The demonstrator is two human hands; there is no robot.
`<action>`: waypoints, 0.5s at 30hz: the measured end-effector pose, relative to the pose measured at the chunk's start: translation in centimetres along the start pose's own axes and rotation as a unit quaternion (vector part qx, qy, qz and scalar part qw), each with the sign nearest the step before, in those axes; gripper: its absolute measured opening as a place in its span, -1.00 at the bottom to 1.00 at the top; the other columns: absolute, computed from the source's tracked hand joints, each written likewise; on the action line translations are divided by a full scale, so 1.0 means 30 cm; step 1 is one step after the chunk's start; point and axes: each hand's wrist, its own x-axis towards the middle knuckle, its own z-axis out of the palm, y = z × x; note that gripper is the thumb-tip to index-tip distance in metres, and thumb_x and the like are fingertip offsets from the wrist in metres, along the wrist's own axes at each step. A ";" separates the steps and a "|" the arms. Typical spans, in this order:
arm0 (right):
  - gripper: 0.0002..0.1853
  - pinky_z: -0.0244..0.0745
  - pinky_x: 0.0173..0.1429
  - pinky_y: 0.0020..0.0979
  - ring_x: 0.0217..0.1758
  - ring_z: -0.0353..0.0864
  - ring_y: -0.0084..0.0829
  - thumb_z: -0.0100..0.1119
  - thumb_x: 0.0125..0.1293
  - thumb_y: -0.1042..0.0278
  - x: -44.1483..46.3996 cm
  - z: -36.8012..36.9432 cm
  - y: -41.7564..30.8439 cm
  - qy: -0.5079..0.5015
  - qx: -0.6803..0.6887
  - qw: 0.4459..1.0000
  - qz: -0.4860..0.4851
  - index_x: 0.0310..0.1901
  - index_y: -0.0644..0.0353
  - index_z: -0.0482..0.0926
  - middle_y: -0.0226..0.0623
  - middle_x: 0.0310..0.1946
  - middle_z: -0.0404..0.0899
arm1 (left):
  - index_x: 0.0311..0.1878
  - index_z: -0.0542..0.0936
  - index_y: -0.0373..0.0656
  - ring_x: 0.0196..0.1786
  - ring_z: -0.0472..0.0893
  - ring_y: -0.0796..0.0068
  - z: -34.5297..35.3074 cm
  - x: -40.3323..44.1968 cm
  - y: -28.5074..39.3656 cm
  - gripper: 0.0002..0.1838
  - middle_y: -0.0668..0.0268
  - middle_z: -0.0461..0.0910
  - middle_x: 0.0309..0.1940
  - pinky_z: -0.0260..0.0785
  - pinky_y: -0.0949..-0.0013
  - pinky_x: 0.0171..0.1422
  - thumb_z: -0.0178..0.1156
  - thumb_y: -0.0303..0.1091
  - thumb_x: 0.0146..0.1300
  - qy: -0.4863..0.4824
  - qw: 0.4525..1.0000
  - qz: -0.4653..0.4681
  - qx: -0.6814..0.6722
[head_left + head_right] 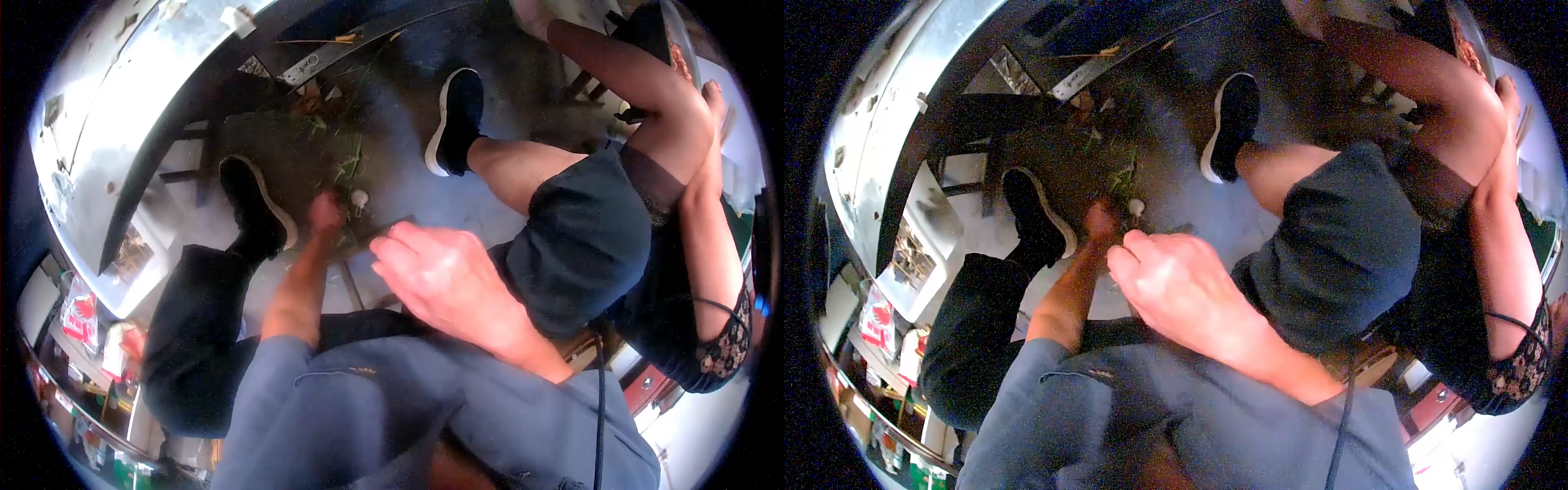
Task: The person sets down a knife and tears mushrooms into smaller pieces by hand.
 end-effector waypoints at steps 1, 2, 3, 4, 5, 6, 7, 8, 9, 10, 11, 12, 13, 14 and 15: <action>-0.91 0.54 -0.37 -0.18 -0.44 0.59 -0.15 0.16 0.06 0.50 0.001 0.000 -0.001 -0.001 -0.006 1.000 0.002 -0.45 0.23 0.42 -0.18 -0.51 0.45 | -0.21 0.61 -0.18 -0.18 0.65 -0.01 0.018 -0.013 -0.008 -0.68 -0.01 0.65 -0.29 0.47 0.01 -0.11 0.25 -0.15 0.08 0.007 1.000 0.025 0.010; -0.91 0.54 -0.37 -0.18 -0.44 0.59 -0.15 0.16 0.06 0.50 0.000 0.004 0.001 -0.004 -0.004 1.000 0.002 -0.45 0.23 0.42 -0.18 -0.51 0.45 | -0.21 0.61 -0.18 -0.18 0.65 -0.01 0.003 -0.033 0.022 -0.68 -0.01 0.65 -0.29 0.47 0.01 -0.11 0.25 -0.15 0.08 0.007 1.000 0.021 0.010; -0.87 0.52 -0.37 -0.20 -0.43 0.58 -0.15 0.22 0.09 0.49 -0.002 0.008 0.004 -0.010 0.001 1.000 0.000 -0.33 0.24 0.48 -0.21 -0.47 0.45 | -0.15 0.59 -0.16 -0.17 0.65 -0.03 -0.011 -0.050 0.056 -0.62 -0.02 0.64 -0.24 0.47 0.00 -0.11 0.29 -0.09 0.07 0.001 0.999 0.029 0.035; -0.81 0.49 -0.37 -0.22 -0.42 0.57 -0.16 0.29 0.12 0.48 -0.003 0.011 0.005 -0.017 0.005 1.000 -0.002 -0.22 0.25 0.54 -0.23 -0.42 0.45 | -0.09 0.57 -0.14 -0.15 0.64 -0.05 -0.033 -0.071 0.107 -0.56 -0.04 0.63 -0.18 0.46 -0.02 -0.10 0.32 -0.03 0.06 -0.006 0.998 0.037 0.059; -0.81 0.49 -0.37 -0.22 -0.42 0.57 -0.16 0.29 0.12 0.48 -0.003 0.013 0.004 -0.020 0.006 1.000 -0.002 -0.22 0.25 0.54 -0.23 -0.42 0.45 | -0.09 0.57 -0.14 -0.15 0.64 -0.05 -0.050 -0.093 0.154 -0.56 -0.04 0.63 -0.18 0.46 -0.02 -0.10 0.32 -0.03 0.06 -0.008 0.998 0.035 0.059; -0.81 0.50 -0.36 -0.21 -0.41 0.57 -0.16 0.29 0.12 0.48 -0.002 0.015 0.001 -0.028 0.003 1.000 -0.002 -0.22 0.25 0.54 -0.23 -0.42 0.46 | -0.06 0.54 -0.13 -0.14 0.63 -0.08 -0.068 -0.114 0.200 -0.51 -0.05 0.60 -0.13 0.46 -0.04 -0.10 0.33 0.00 0.06 0.023 0.998 0.033 0.048; -0.81 0.50 -0.35 -0.21 -0.40 0.57 -0.16 0.29 0.11 0.48 0.002 0.016 -0.001 -0.036 0.000 0.999 -0.003 -0.22 0.25 0.55 -0.23 -0.42 0.46 | -0.03 0.51 -0.13 -0.14 0.63 -0.10 -0.072 -0.122 0.228 -0.47 -0.05 0.57 -0.08 0.46 -0.06 -0.11 0.35 0.04 0.06 0.055 0.997 0.032 0.038; -0.81 0.50 -0.35 -0.21 -0.40 0.57 -0.16 0.29 0.11 0.48 0.004 0.019 -0.003 -0.036 0.000 0.999 -0.004 -0.22 0.25 0.55 -0.23 -0.42 0.46 | -0.03 0.51 -0.13 -0.14 0.63 -0.10 -0.061 -0.120 0.236 -0.47 -0.05 0.57 -0.08 0.46 -0.06 -0.11 0.35 0.04 0.06 0.056 0.997 0.032 0.038; -0.82 0.49 -0.35 -0.20 -0.41 0.56 -0.15 0.28 0.11 0.48 0.005 0.025 -0.005 -0.039 0.012 0.999 -0.003 -0.24 0.26 0.54 -0.22 -0.44 0.45 | -0.05 0.50 -0.14 -0.14 0.62 -0.12 -0.045 -0.111 0.241 -0.46 -0.05 0.55 -0.06 0.46 -0.06 -0.11 0.35 0.04 0.06 0.061 0.996 0.016 0.068; -0.83 0.49 -0.34 -0.19 -0.41 0.56 -0.15 0.27 0.11 0.48 0.007 0.029 -0.007 -0.041 0.023 0.999 -0.002 -0.26 0.26 0.53 -0.22 -0.45 0.44 | -0.06 0.49 -0.16 -0.15 0.62 -0.13 -0.026 -0.097 0.244 -0.46 -0.05 0.53 -0.03 0.46 -0.06 -0.11 0.36 0.05 0.06 0.065 0.993 0.002 0.097; -0.83 0.49 -0.34 -0.19 -0.41 0.56 -0.15 0.27 0.11 0.48 0.007 0.031 -0.011 -0.042 0.021 0.999 -0.001 -0.26 0.26 0.53 -0.22 -0.45 0.44 | -0.06 0.49 -0.16 -0.15 0.62 -0.13 -0.009 -0.090 0.231 -0.46 -0.05 0.53 -0.03 0.46 -0.06 -0.11 0.36 0.05 0.06 0.063 0.993 0.003 0.096; -0.88 0.52 -0.32 -0.20 -0.40 0.58 -0.17 0.21 0.06 0.49 0.009 0.033 -0.020 -0.052 0.013 0.999 0.002 -0.35 0.24 0.48 -0.21 -0.46 0.46 | -0.10 0.50 -0.17 -0.15 0.62 -0.11 0.000 -0.085 0.211 -0.50 -0.03 0.54 -0.07 0.46 -0.05 -0.12 0.36 0.01 0.07 0.026 0.994 0.028 0.102; -0.91 0.55 -0.30 -0.21 -0.39 0.61 -0.18 0.15 0.00 0.50 0.013 0.032 -0.022 -0.060 0.003 0.998 0.001 -0.44 0.21 0.44 -0.20 -0.47 0.48 | -0.13 0.50 -0.19 -0.16 0.62 -0.08 -0.007 -0.072 0.213 -0.54 -0.01 0.55 -0.12 0.45 -0.05 -0.14 0.36 -0.03 0.08 -0.007 0.993 0.053 0.108; -0.91 0.55 -0.30 -0.21 -0.39 0.61 -0.18 0.15 0.00 0.50 0.013 0.033 -0.021 -0.059 0.003 0.998 -0.002 -0.44 0.21 0.44 -0.20 -0.47 0.48 | -0.13 0.50 -0.19 -0.16 0.62 -0.08 -0.012 -0.062 0.217 -0.54 -0.01 0.55 -0.12 0.45 -0.05 -0.14 0.36 -0.03 0.08 -0.004 0.993 0.053 0.108; -0.91 0.55 -0.30 -0.21 -0.38 0.61 -0.19 0.15 0.00 0.49 0.012 0.034 -0.021 -0.067 0.010 0.998 -0.004 -0.44 0.21 0.44 -0.20 -0.47 0.48 | -0.16 0.52 -0.17 -0.18 0.61 -0.09 -0.019 -0.055 0.218 -0.60 -0.01 0.55 -0.15 0.44 -0.04 -0.14 0.35 -0.10 0.07 -0.021 0.998 -0.026 -0.059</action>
